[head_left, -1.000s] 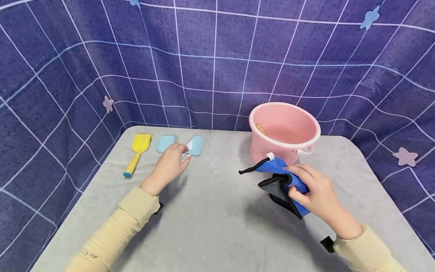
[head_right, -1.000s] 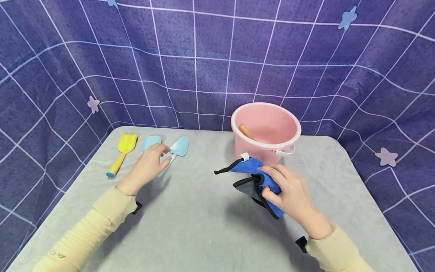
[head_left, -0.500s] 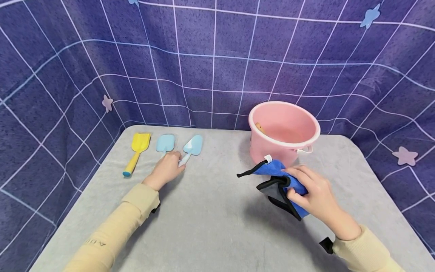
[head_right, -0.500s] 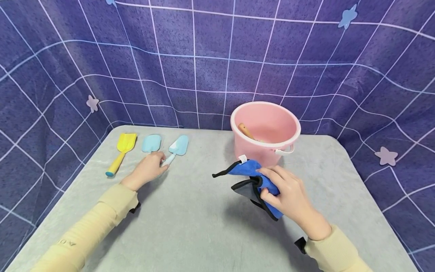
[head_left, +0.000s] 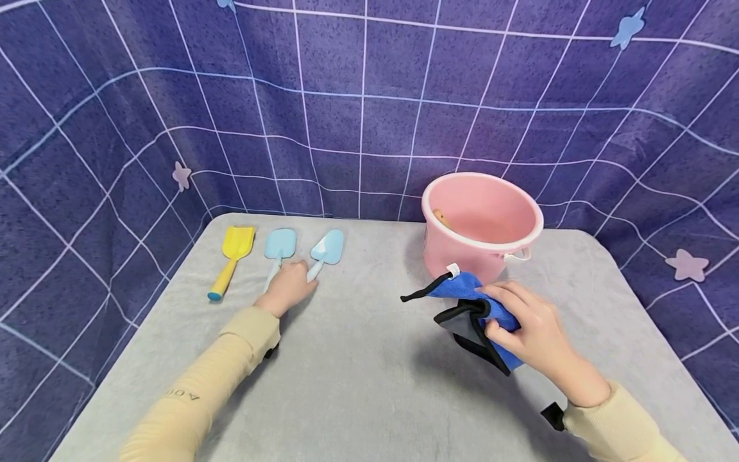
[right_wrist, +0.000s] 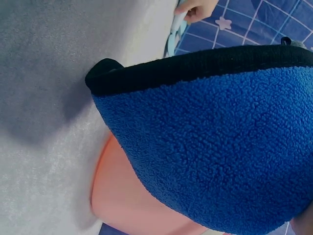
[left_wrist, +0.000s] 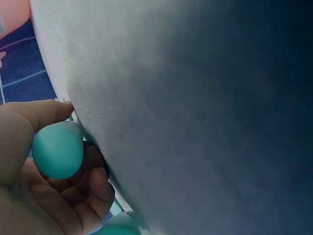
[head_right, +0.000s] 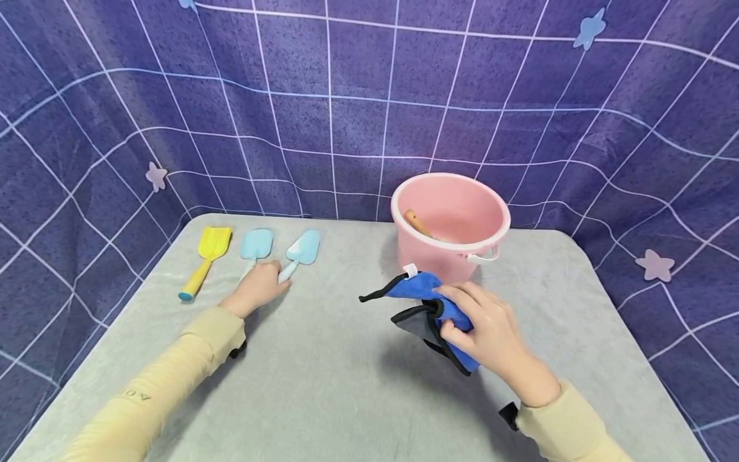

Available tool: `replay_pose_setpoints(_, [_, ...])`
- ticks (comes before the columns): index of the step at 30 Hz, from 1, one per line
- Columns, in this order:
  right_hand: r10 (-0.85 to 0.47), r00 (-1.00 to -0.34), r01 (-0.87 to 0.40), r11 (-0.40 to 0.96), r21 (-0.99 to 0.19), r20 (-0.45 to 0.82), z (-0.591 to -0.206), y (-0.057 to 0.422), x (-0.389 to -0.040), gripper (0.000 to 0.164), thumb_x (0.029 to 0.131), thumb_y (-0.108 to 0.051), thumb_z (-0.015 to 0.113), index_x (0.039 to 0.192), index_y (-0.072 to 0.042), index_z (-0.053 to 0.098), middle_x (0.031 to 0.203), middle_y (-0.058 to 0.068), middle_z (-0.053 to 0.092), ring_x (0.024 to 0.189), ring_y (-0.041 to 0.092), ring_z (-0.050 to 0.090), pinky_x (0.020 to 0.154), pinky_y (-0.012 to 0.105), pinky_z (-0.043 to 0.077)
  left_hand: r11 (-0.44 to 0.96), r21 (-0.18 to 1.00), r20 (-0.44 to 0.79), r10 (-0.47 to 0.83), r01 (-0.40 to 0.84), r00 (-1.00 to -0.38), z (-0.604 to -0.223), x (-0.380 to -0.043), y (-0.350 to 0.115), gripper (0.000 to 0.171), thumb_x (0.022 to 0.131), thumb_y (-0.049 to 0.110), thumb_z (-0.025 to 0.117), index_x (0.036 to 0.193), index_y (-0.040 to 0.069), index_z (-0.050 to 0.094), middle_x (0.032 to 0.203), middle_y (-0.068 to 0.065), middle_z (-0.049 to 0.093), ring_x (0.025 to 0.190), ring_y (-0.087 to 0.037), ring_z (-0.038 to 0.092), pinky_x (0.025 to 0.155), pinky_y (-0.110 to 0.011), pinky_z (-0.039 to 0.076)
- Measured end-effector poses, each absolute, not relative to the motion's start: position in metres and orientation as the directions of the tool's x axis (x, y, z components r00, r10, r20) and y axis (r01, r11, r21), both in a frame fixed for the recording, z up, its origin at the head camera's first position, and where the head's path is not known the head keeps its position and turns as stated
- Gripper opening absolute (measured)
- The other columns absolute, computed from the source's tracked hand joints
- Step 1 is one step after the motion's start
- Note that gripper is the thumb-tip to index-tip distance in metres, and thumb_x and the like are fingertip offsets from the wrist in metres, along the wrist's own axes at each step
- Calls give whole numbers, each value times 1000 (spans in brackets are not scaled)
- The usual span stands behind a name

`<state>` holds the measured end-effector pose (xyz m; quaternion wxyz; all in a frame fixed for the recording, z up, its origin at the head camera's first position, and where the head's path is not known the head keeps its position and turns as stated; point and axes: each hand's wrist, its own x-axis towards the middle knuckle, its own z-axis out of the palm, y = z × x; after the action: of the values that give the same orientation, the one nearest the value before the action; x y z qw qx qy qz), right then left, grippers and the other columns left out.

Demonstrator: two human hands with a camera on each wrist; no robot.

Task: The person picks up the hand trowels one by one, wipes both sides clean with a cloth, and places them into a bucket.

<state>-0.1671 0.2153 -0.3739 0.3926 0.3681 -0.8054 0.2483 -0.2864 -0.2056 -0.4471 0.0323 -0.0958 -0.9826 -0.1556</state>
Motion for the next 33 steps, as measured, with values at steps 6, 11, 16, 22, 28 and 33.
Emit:
replay_pose_setpoints(6, [-398,-426,-790,601,-120,813,-375,216,-168,40,71,-20,54,106,-6,68,94,3,66,79,16,61,73,25,44,933,323,28,158,158,-987,-444,-291,-207,30,85,21,62,92,-6,55,73,-15,57,58,-25,53,53,-39,46])
replay_pose_setpoints(11, [-398,-424,-788,605,-114,814,-375,217,-168,40,72,-20,53,105,-6,69,94,2,66,78,16,61,70,26,45,931,339,-11,147,134,-989,-439,-296,-210,31,86,21,56,99,-7,53,76,-16,57,60,-26,52,53,-39,45])
replay_pose_setpoints(16, [-399,-433,-782,613,-116,808,-375,217,-168,40,72,-20,54,107,-7,68,96,2,66,78,15,61,69,27,45,936,336,-41,129,108,-991,-431,-301,-210,29,86,23,53,96,-4,53,74,-15,56,61,-27,52,51,-39,42])
replay_pose_setpoints(22, [-392,-438,-780,613,-125,809,-374,216,-169,40,72,-20,52,106,-7,68,96,2,66,79,16,61,69,26,45,937,342,-67,99,71,-993,-420,-302,-207,23,85,25,58,83,2,55,66,-7,51,56,-21,49,47,-31,38])
replay_pose_setpoints(28, [-384,-427,-782,611,-121,819,-374,215,-170,40,72,-22,52,104,-6,69,95,4,66,77,17,62,68,27,45,937,345,-60,82,57,-995,-412,-299,-204,27,83,27,67,72,5,57,61,-3,48,51,-17,45,44,-29,37])
replay_pose_setpoints(33, [-381,-426,-784,608,-125,820,-373,216,-171,40,72,-22,51,104,-5,68,95,4,66,77,17,61,69,26,44,938,340,-51,99,76,-994,-410,-297,-204,29,84,30,66,80,1,61,65,-6,52,55,-19,47,47,-30,37])
